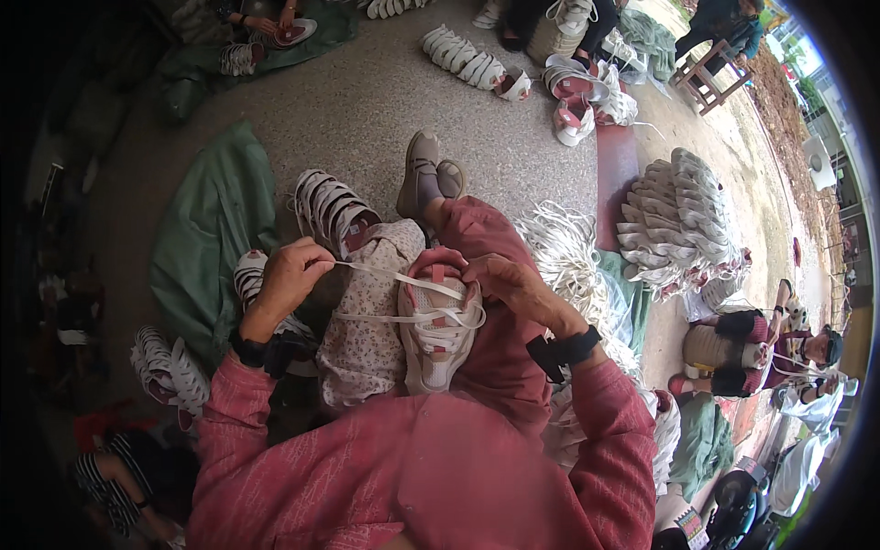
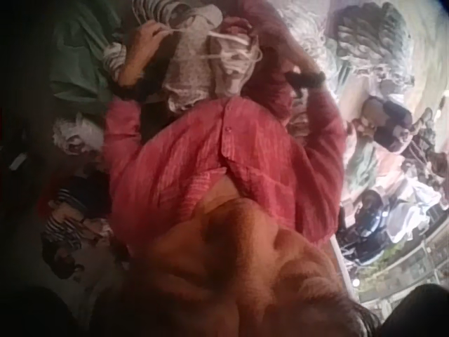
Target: The person sits on the floor and threads a white shoelace through the eyelets of a white sneaker. They repeatedly pull the lace ends to tighten the lacing and adjust the fit, working on a single shoe throughout the clip.
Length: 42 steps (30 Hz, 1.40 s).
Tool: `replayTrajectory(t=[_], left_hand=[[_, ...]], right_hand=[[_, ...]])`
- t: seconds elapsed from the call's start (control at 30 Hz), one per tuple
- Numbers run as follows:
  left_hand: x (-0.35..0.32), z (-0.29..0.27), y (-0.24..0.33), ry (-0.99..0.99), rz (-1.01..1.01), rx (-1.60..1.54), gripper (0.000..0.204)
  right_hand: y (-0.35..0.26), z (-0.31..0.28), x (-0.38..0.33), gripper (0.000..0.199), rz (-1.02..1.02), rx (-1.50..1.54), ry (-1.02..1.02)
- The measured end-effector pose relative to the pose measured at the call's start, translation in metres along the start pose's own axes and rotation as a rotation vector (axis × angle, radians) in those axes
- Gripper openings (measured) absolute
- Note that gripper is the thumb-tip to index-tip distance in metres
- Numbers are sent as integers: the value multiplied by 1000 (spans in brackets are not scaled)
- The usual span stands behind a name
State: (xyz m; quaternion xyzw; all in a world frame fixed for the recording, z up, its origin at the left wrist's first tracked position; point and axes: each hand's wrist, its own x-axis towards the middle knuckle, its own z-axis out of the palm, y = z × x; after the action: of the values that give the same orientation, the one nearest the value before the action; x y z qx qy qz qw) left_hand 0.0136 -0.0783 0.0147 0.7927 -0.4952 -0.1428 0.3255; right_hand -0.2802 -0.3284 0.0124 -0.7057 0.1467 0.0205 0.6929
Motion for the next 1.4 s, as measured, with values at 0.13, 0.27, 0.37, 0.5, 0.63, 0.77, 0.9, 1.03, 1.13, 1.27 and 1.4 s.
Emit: replayTrajectory(t=[0.13,0.27,0.37,0.5,0.63,0.77,0.9,1.03,1.13,1.27,1.4], left_hand=[[-39,17,-2,-73,-160,-310,17],[-67,10,14,-849,-612,-850,29],[-78,24,24,-881,-631,-1249,45],[-84,50,34,-505,-678,-1745,49],[-68,61,11,-139,-595,-1926,32],[-53,36,-8,26,-508,-1850,25],[-50,13,-11,44,-439,-1742,27],[-47,-4,-7,101,-382,-1621,28],[-42,-8,0,260,-408,-1584,27],[-39,-11,3,398,-545,-1746,24],[-51,-4,-30,147,-376,-1837,24]], right_hand=[[-2,4,-23,28,-94,-77,122],[-8,15,-33,38,-285,-573,48],[-6,21,-30,35,-328,-684,31],[-5,12,-30,23,-109,-517,102],[-12,10,-23,28,13,-272,87],[0,4,-19,28,99,-263,84],[-1,2,-12,26,5,-403,68],[-19,7,-7,23,38,-408,42],[-17,5,-9,22,3,-361,-10],[-9,3,-12,15,48,-405,96],[-27,20,-7,17,-80,-698,282]])
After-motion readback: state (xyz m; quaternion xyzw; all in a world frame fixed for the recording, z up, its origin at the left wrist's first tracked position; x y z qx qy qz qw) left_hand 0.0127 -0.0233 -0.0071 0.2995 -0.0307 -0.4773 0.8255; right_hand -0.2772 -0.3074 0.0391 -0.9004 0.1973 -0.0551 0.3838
